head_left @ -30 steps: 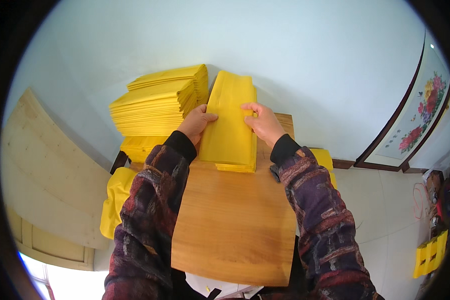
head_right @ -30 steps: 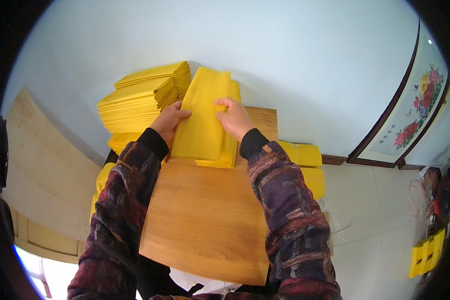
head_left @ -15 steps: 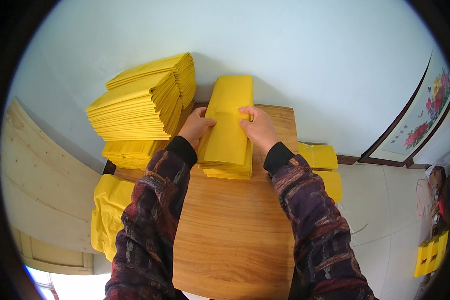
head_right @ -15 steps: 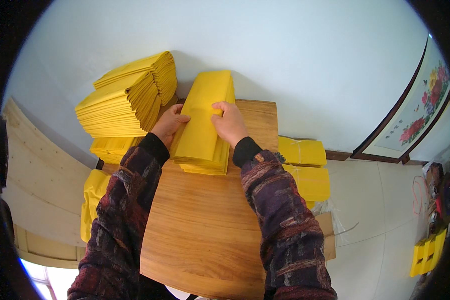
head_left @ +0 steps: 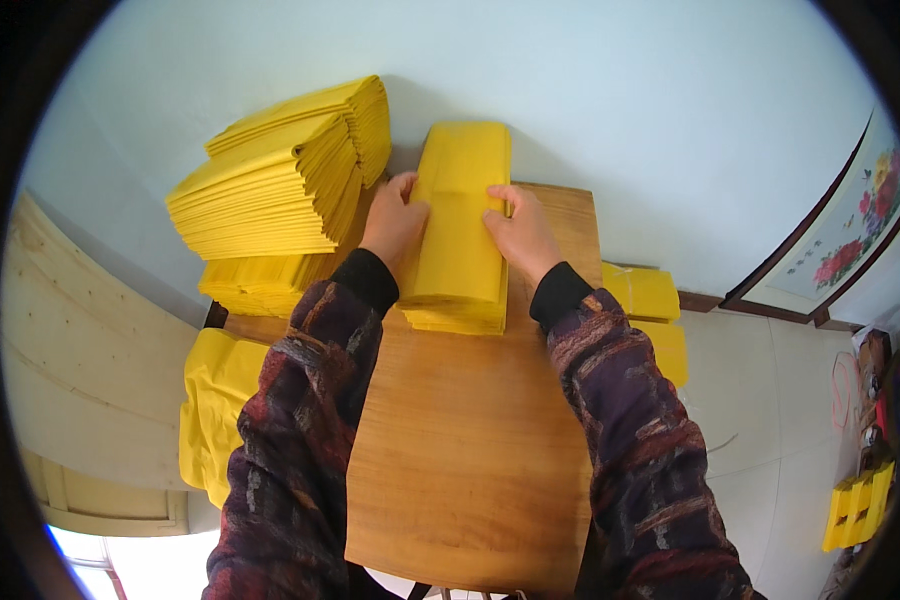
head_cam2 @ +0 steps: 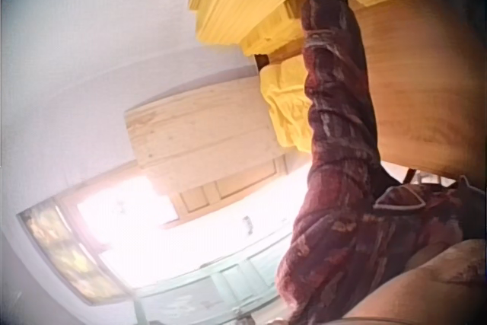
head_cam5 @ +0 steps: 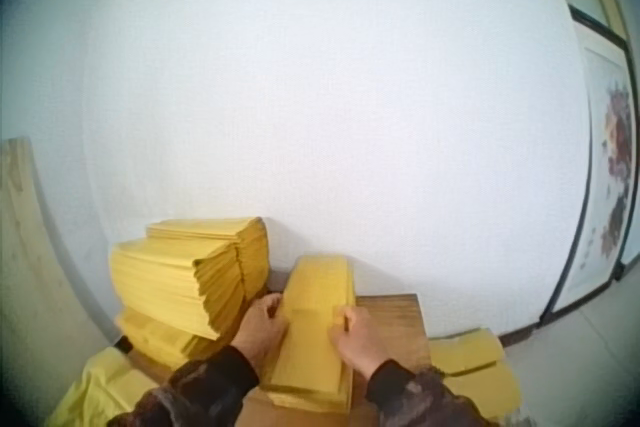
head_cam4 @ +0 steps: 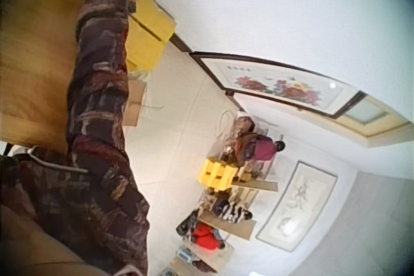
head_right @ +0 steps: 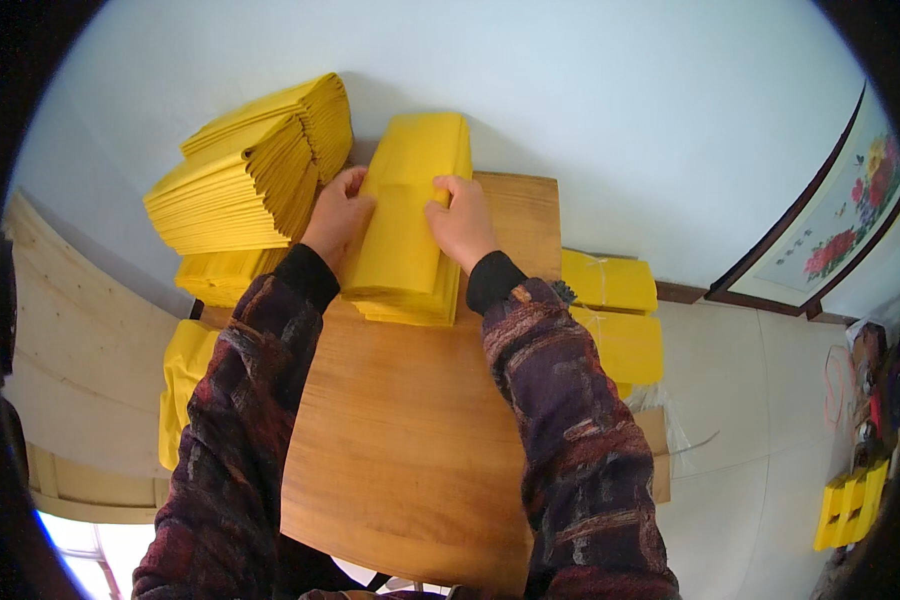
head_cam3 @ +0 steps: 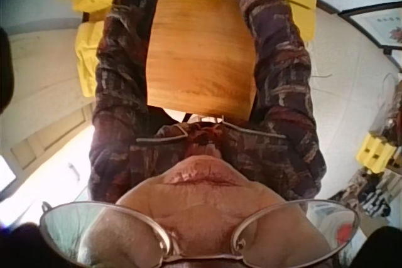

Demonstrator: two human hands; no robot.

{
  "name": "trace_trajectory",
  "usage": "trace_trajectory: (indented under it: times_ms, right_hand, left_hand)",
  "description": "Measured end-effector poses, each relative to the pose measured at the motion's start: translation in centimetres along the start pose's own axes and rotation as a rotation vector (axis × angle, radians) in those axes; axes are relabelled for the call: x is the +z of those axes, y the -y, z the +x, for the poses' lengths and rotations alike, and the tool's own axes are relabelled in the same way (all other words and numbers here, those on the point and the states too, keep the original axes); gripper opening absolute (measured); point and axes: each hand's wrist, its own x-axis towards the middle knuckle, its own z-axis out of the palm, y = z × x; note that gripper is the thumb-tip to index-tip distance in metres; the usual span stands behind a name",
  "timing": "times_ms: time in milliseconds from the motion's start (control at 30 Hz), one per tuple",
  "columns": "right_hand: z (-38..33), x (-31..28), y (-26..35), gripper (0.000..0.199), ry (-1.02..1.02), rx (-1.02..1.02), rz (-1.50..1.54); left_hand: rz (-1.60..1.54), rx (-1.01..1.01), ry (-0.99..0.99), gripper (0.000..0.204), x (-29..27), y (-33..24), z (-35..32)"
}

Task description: The person folds yellow paper sheets on a wooden table, repeatedly folding each sheet in half and pressing the creases. The person stacks the folded sheets into a pile on the table.

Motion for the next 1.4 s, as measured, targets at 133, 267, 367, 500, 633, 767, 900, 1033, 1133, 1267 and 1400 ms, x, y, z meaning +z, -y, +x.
trace_trajectory:
  times_ms: [133, 267, 367, 500, 633, 767, 900, 1033, 1133, 1267, 1400]
  right_hand:
    - [-0.7, 0.4, -0.3, 0.035, -0.069, -0.028, 0.032]
    - [-0.8, 1.0, -0.8, 0.038, -0.105, -0.071, 0.002]
    - [-0.9, 1.2, -1.0, 0.037, -0.152, -0.087, 0.016]
    - [-1.0, 1.3, -0.8, 0.033, -0.148, -0.013, 0.156]
    - [-1.0, 0.9, -0.9, 0.033, -0.112, 0.057, 0.166]
    - [-1.4, 1.1, -1.4, 0.033, -0.120, 0.055, 0.156]
    - [-1.7, 2.2, -2.9, 0.033, -0.153, -0.030, 0.151]
    - [-1.7, 2.9, -3.8, 0.034, -0.202, -0.021, 0.096]
    - [-1.3, 1.9, -3.4, 0.035, -0.099, 0.023, 0.148]
    - [-2.0, 0.1, -1.5, 0.038, -0.002, 0.088, 0.318]
    - [-3.4, -1.3, -0.5, 0.039, -0.037, -0.035, 0.328]
  left_hand:
    - [0.563, 0.481, -0.089, 0.044, 1.0, -0.2, 1.4]
    - [0.836, 0.304, 0.109, 0.053, 3.2, -0.1, 1.5]
    - [0.931, 0.246, 0.089, 0.053, 3.8, 0.1, 1.3]
    - [0.916, 0.245, 0.110, 0.054, 4.0, 0.5, 1.6]
    - [0.952, 0.188, 0.119, 0.054, 4.8, 1.3, 1.7]
    - [0.970, 0.135, 0.132, 0.055, 5.3, 1.8, 1.5]
    - [0.952, 0.118, 0.119, 0.055, 5.7, 1.7, 1.0]
    - [1.009, 0.086, 0.109, 0.055, 6.5, 1.6, 0.5]
    - [1.011, 0.066, 0.096, 0.054, 6.3, 1.5, 0.8]
    - [0.988, 0.167, 0.181, 0.056, 4.8, 1.0, 1.9]
    - [0.717, 0.345, 0.218, 0.055, 2.0, -0.7, 1.1]
